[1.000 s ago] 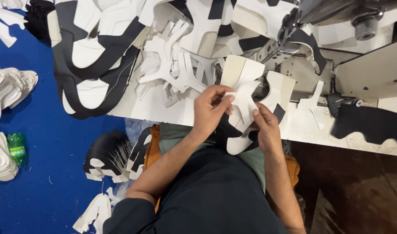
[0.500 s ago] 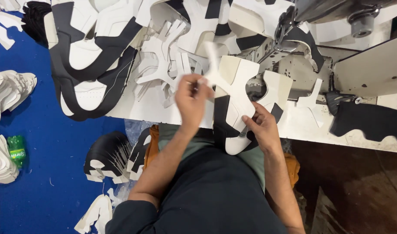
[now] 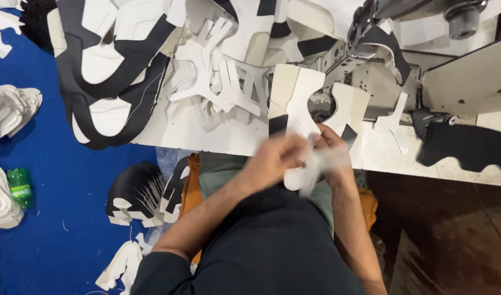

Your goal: Trimming and aligning shoe upper components at a sewing workstation in a shoe factory.

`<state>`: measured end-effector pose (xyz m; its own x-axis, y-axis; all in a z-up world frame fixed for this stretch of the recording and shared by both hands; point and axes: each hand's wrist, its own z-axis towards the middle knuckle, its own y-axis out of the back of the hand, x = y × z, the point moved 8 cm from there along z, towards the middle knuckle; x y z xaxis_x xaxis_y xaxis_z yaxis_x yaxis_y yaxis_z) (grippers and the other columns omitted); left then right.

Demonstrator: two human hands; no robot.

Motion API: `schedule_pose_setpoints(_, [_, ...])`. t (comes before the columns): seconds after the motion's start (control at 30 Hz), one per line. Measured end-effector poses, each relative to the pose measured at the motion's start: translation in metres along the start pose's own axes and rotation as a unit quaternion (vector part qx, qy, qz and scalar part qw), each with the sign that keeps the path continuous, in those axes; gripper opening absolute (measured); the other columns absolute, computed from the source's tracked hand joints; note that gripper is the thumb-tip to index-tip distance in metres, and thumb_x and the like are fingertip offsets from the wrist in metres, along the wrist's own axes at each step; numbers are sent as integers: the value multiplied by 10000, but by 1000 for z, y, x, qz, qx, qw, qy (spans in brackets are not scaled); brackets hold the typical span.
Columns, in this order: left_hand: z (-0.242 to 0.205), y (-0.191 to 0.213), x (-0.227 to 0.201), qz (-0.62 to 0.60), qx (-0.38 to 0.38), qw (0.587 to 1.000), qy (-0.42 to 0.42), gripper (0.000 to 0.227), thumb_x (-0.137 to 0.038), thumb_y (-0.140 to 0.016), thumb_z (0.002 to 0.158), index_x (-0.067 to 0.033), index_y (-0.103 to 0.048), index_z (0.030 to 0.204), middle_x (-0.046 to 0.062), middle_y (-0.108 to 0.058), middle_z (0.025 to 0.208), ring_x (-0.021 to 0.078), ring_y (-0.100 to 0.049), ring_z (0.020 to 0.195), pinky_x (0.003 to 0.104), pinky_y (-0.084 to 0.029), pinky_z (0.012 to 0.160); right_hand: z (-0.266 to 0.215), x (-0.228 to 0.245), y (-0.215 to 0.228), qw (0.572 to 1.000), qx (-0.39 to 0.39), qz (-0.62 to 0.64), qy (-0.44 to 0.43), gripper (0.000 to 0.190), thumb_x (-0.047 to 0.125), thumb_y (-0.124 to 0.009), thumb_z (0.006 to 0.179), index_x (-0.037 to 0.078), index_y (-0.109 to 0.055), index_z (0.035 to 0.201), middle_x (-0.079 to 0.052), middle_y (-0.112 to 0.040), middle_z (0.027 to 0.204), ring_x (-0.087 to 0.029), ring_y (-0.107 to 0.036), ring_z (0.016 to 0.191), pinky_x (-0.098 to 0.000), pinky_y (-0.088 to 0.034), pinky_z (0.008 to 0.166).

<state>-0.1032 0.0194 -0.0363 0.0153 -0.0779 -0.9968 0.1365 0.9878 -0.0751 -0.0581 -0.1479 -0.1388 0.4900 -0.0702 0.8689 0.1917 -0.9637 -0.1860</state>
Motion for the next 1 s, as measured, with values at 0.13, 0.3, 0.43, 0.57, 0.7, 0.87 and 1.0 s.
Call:
schedule_pose_setpoints(0.13, [19, 60, -22, 245, -202, 943, -96, 186, 3, -713, 941, 0, -671, 1121, 113, -704, 944, 133, -671, 720, 290, -551, 627, 5, -7, 17, 998, -33, 49, 15, 371, 225, -519, 1079, -7, -646, 1340, -57, -712, 1019, -114, -661, 868, -279, -514, 784])
schedule_pose_setpoints(0.3, [21, 49, 20, -60, -169, 984, 21, 223, 24, -712, 959, 23, -595, 1148, 67, -686, 873, 99, -688, 698, 237, -563, 586, -7, 17, -6, 998, 20, 40, 51, 351, 214, -574, 1045, -30, -644, 1288, -53, -727, 1024, -119, -695, 895, -284, -566, 811])
schedule_pose_setpoints(0.43, [15, 46, 12, 6, -223, 975, 19, 307, -31, -789, 886, 10, -582, 1110, 49, -634, 821, 89, -618, 601, 246, -473, 514, -13, 30, -16, 995, -11, -62, 78, 345, 65, -715, 948, -59, -660, 1266, -80, -739, 1026, -121, -678, 887, -278, -548, 770])
schedule_pose_setpoints(0.57, [6, 59, -2, 161, -275, 946, -66, 535, -182, -893, 776, 5, -572, 1161, 55, -555, 886, 90, -500, 708, 255, -460, 602, -15, 33, -14, 996, -16, -43, 78, 339, 40, -718, 927, -41, -669, 1252, -78, -760, 1041, -109, -706, 895, -250, -571, 793])
schedule_pose_setpoints(0.7, [11, 49, 42, -49, -171, 983, 37, 338, -214, -822, 892, -7, -684, 1120, -19, -633, 836, 48, -513, 712, 232, -418, 612, -16, 34, -17, 993, -10, -68, 99, 284, 52, -715, 952, -53, -676, 1213, -85, -751, 1005, -105, -694, 844, -252, -562, 756])
schedule_pose_setpoints(0.87, [6, 50, 35, 15, -199, 979, 27, 245, -214, -799, 897, -8, -716, 1001, -27, -612, 722, 35, -514, 648, 224, -427, 583, -12, 23, -11, 990, -36, -53, 124, 240, 61, -730, 973, -74, -686, 1166, -79, -752, 982, -98, -680, 827, -242, -551, 753])
schedule_pose_setpoints(1.0, [3, 49, 32, -15, -230, 973, 17, 213, -207, -778, 927, -4, -722, 961, -30, -652, 734, 31, -537, 646, 223, -441, 584, -11, 15, -3, 989, -55, -44, 126, 214, 79, -749, 1010, -95, -695, 1121, -77, -728, 951, -94, -640, 802, -237, -518, 730])
